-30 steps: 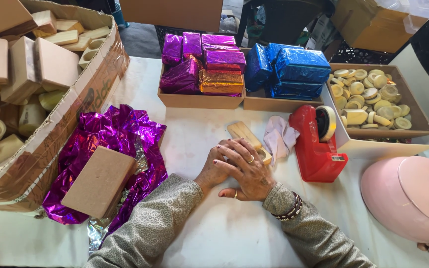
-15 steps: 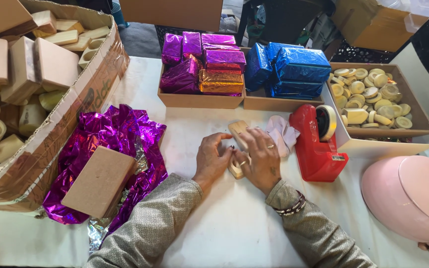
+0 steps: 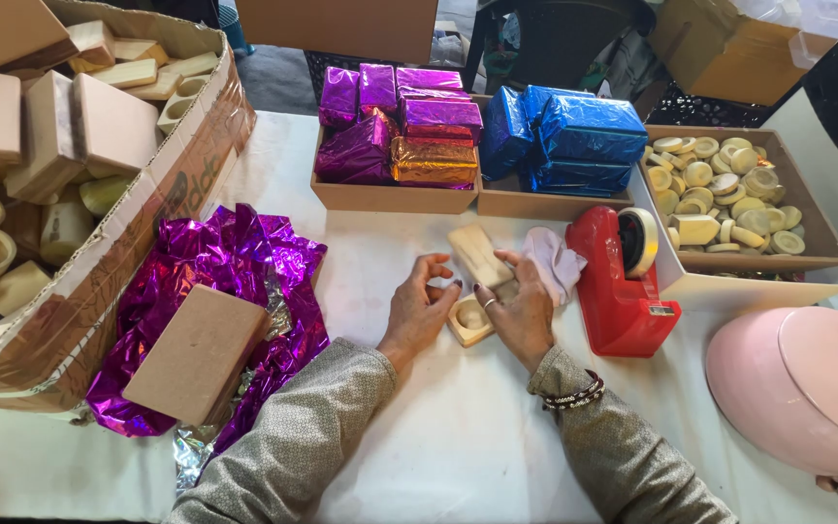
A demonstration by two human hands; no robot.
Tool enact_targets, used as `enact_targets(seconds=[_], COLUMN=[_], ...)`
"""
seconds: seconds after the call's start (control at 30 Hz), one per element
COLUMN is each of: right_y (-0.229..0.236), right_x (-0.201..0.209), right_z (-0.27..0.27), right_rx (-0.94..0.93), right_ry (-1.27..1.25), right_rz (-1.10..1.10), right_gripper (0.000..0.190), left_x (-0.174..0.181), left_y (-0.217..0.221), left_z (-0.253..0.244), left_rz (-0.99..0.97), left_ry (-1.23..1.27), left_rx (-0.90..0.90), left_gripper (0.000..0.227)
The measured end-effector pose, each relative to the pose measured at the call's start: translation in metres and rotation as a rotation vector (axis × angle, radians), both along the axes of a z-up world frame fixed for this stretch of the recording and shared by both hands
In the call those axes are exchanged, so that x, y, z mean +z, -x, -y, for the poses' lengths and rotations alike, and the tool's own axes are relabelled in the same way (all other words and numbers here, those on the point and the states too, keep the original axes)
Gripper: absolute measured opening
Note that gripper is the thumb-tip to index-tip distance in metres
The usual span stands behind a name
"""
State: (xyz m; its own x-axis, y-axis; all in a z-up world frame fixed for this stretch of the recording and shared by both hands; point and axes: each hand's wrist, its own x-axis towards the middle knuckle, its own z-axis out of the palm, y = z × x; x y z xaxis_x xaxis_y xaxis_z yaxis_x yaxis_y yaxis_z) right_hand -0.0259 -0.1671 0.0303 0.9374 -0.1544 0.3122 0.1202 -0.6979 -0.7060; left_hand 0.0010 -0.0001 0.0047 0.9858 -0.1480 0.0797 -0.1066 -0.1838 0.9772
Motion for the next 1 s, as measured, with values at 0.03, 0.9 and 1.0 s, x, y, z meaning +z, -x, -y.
enact_targets(seconds=[0.03,0.9,1.0], right_y=[0.001,0.01,0.014], right_x=[-0.001,0.046,0.071], right_z=[0.0,0.033,0.058], right_rx=[0.001,0.136,-0.014], right_ry=[0.0,0.471,0.386], right_rz=[0.0,0.835,0.878], right_gripper=[0.058,0.021,0.017], left_x=[-0.003,-0.011,-0.033], left_y=[-0.002,-0.003,-0.012], left_z=[0.0,-0.001,0.0], left_rz=[0.0,-0.374,-0.289], left_ry=[0.0,0.765,0.748], left_rx=[0.001,-0.599,-0.424], left_gripper=[0.047,0.089,0.087])
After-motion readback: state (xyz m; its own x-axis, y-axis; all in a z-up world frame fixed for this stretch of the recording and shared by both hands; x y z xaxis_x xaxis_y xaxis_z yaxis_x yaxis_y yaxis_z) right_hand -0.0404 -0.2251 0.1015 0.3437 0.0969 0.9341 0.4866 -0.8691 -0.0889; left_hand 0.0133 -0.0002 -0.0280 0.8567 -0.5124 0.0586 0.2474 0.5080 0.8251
